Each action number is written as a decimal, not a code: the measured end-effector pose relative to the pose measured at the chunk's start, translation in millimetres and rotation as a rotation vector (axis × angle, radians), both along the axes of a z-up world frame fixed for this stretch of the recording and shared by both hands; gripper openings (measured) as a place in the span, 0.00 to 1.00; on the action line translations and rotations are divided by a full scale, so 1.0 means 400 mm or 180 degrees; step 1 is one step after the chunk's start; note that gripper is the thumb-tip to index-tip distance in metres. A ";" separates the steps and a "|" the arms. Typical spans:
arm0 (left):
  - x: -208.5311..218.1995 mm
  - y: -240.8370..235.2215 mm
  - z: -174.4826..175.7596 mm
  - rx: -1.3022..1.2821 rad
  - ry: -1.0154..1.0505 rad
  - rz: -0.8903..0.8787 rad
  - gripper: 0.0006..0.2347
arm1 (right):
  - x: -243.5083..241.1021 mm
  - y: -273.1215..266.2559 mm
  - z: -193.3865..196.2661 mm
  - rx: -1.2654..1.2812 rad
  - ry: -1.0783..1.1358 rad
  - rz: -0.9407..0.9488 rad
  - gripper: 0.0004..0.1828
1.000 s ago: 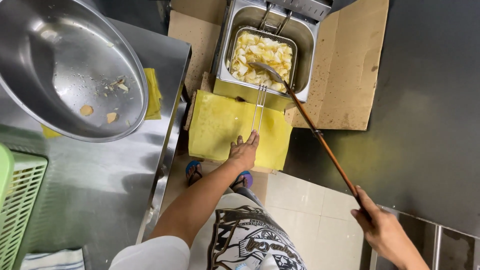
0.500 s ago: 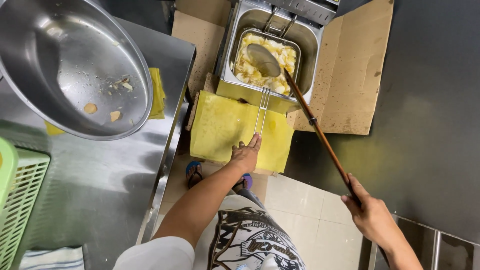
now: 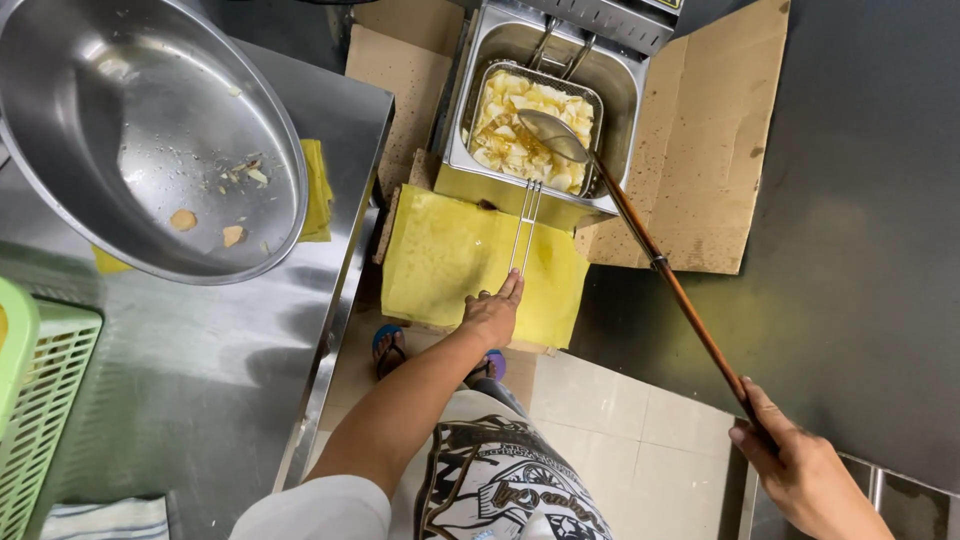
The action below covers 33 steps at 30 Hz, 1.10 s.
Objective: The person separates white, thinly sliced food items by hand from a green basket into a metal bowl. They then move to a deep fryer and use a long-handled slotted spoon to stir the items frying in hot oil.
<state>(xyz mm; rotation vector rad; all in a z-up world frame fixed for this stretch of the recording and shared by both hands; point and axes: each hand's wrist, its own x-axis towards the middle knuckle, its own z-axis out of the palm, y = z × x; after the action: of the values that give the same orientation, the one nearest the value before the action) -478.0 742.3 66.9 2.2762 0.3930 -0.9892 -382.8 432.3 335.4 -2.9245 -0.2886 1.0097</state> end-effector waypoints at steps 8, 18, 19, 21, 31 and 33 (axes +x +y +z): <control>0.002 0.000 0.003 -0.0060 0.0016 0.0026 0.44 | 0.011 0.054 -0.073 0.0063 0.0106 0.0176 0.39; -0.004 0.000 0.004 -0.0093 -0.0013 0.0101 0.43 | 0.015 0.015 -0.030 0.0339 0.0190 0.0014 0.39; -0.001 0.003 -0.002 -0.0086 -0.0013 0.0094 0.43 | 0.012 0.024 -0.032 0.0347 0.0190 0.0007 0.39; -0.001 -0.001 -0.015 -0.0132 -0.0113 0.0111 0.43 | 0.003 0.039 -0.033 0.0162 0.0018 -0.0061 0.41; 0.002 0.001 -0.015 -0.0077 -0.0027 0.0019 0.45 | -0.022 0.004 -0.067 0.0138 0.0067 0.0185 0.40; 0.005 -0.003 -0.020 -0.0075 -0.0033 0.0021 0.45 | -0.014 -0.029 -0.063 0.0258 0.0048 -0.0037 0.42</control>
<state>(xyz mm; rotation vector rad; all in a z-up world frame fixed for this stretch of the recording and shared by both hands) -476.1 741.0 59.0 2.2566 0.3823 -0.9736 -388.4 420.5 310.3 -2.8419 -0.3042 0.9939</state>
